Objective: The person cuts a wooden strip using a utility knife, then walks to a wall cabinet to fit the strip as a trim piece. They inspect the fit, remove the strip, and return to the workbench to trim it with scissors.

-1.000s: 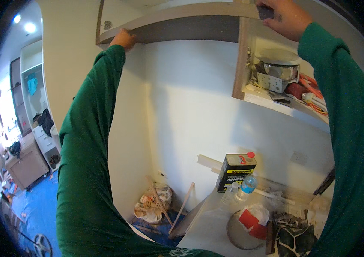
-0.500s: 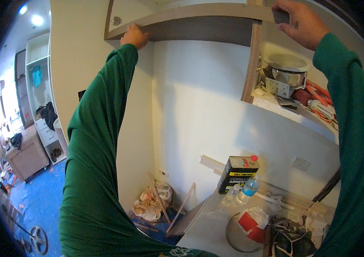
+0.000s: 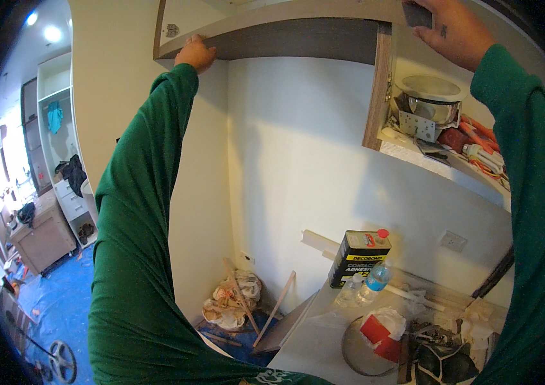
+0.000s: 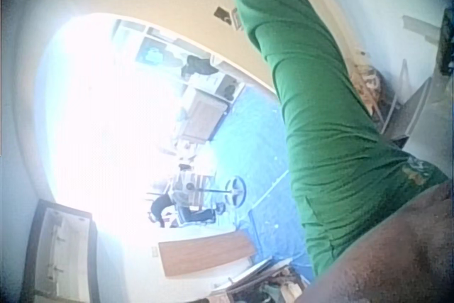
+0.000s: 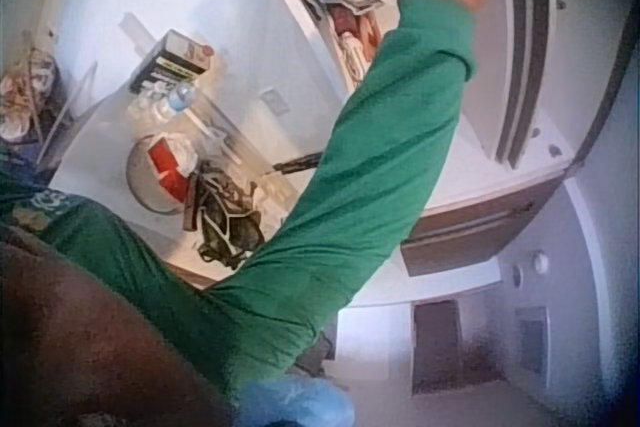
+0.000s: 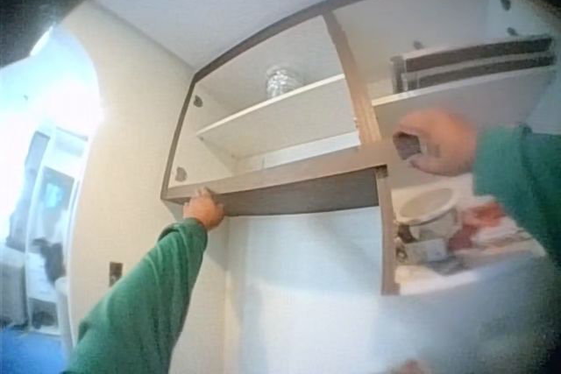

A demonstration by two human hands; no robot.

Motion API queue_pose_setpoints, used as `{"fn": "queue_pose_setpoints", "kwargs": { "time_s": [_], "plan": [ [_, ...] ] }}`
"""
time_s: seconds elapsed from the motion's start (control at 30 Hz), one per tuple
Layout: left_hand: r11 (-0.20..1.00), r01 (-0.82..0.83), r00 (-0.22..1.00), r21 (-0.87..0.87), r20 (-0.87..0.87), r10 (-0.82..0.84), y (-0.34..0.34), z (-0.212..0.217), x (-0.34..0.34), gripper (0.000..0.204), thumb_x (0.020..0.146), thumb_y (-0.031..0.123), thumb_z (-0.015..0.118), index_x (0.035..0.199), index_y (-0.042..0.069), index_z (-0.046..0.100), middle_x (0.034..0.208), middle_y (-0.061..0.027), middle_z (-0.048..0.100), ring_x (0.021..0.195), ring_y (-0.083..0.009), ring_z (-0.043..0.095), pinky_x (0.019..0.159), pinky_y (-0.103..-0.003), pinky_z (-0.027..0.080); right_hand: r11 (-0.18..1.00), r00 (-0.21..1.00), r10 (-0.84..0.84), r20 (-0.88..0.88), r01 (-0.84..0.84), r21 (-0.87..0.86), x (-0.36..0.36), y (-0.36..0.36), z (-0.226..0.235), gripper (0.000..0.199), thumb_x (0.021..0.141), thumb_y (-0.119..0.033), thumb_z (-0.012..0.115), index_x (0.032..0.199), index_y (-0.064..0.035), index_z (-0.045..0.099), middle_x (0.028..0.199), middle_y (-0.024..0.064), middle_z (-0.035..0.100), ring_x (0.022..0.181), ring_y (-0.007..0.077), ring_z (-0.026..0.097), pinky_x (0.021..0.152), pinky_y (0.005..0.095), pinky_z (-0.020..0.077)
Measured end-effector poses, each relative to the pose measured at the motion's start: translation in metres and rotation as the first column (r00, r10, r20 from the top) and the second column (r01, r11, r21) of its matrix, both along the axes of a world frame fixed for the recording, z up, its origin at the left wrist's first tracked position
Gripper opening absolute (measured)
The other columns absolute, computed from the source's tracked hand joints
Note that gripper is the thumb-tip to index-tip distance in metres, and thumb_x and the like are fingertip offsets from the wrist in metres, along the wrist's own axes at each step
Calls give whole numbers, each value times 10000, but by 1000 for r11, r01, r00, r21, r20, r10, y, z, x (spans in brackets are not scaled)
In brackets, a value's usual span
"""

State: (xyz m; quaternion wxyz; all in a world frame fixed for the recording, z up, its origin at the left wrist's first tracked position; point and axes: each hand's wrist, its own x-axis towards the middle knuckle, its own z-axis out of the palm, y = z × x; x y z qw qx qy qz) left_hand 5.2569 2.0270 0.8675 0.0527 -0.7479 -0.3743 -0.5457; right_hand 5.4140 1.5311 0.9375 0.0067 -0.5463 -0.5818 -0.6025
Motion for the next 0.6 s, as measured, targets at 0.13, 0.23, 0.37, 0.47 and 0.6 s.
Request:
{"fn": "queue_pose_setpoints", "kwargs": {
  "time_s": [0.13,0.23,0.37,0.47,0.6],
  "plan": [
    [997,72,997,29,-2,-72,3,1,2,646,899,375,597,1357,-38,403,1356,-249,491,1258,-395,499,1064,-440,407,993,988,-112,-104,116,29,-56,4,-19,347,737,-128,720,1040,-6,604,939,181,642,890,347,632,772,418,487],
    [991,126,992,49,-23,-125,19,8,-8,726,851,389,627,1400,-24,393,1405,-238,459,1322,-359,446,1093,-423,382,996,984,-85,-155,90,24,-56,3,-20,323,738,-130,716,1025,-29,606,905,162,630,865,336,622,752,419,482],
    [968,217,974,128,32,-223,18,2,-10,749,827,364,644,1406,-38,391,1397,-279,458,1307,-382,455,1099,-405,372,991,988,-124,-88,127,29,-42,6,-19,287,735,-147,718,987,-68,607,874,134,617,857,328,614,740,428,478],
    [948,312,950,62,-4,-312,11,5,-10,759,820,386,636,1400,-41,394,1380,-297,471,1280,-401,478,1087,-409,374,984,975,-173,-140,178,28,-41,5,-17,275,733,-159,722,968,-84,602,875,126,616,863,335,611,741,442,477],
    [938,339,937,78,-113,-329,52,22,-19,777,825,475,599,1379,-40,417,1326,-312,513,1239,-424,509,1065,-429,375,987,987,-138,-84,144,69,-30,6,-15,272,735,-162,724,966,-90,600,885,127,621,873,339,611,737,447,476]
  ]
}}
